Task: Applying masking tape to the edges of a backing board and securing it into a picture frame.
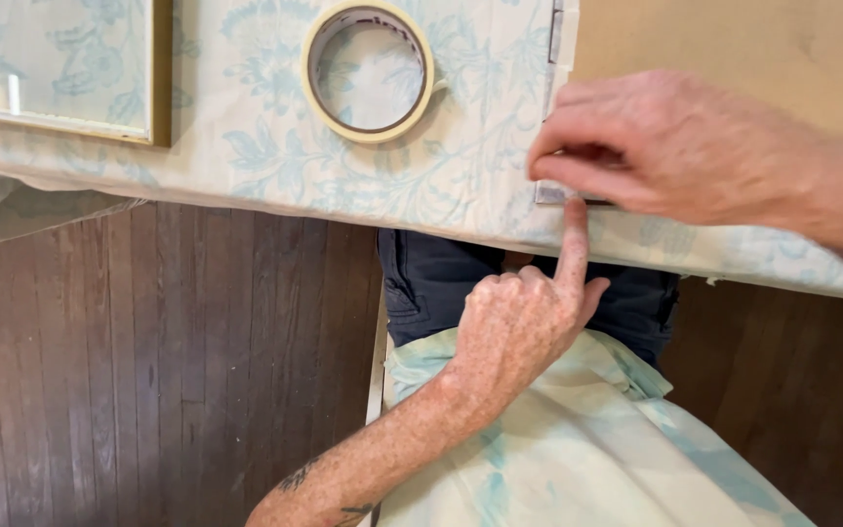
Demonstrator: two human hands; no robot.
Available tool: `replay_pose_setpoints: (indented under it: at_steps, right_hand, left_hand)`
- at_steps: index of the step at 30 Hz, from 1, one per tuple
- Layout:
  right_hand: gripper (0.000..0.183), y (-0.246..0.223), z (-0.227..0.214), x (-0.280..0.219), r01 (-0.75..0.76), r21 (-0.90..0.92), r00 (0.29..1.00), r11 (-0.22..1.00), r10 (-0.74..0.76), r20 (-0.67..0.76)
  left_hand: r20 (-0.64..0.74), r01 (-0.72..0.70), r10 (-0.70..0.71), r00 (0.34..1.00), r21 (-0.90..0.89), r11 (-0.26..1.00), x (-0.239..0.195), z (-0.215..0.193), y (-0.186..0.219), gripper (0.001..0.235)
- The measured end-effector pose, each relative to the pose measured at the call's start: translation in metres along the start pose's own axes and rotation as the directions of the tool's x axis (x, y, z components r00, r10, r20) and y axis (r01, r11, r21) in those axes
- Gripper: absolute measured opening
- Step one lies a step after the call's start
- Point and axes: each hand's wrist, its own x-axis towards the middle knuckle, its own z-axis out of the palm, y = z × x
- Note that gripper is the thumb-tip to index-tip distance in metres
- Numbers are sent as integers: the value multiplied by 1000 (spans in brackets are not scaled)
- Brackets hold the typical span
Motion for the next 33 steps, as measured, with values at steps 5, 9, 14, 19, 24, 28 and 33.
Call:
replay_pose_setpoints:
  at_steps: [5,9,14,19,24,28,33]
  right_hand:
    - [23,6,15,0,-138,-125,950,983,167,264]
    - [27,5,21,-4,-50,-72,978,996,63,197]
    - [24,11,23,-6,-98,-31,992,995,100,78]
    - [26,13,22,-11,-74,-40,994,996,77,80]
    - [28,18,17,-9,-101,-2,990,995,100,99]
    - [28,14,14,-7,-155,-105,980,982,166,107]
    - [32,15,9,-20,-235,-53,964,971,239,112]
  left_hand:
    - [-37,-27,28,999,24,999,3,-6,-2,73]
    - [-53,-6,7,999,27,1000,0,-5,-3,65]
    - [-25,-5,6,1000,50,999,0,-4,1,82]
    - [-10,-4,5,1000,88,996,0,-4,1,86]
    - [16,11,-12,1000,72,997,-1,-2,3,88]
    - [-8,-7,8,1000,104,995,0,-2,3,91]
    - [-6,2,-2,1000,73,997,-1,-6,0,85]
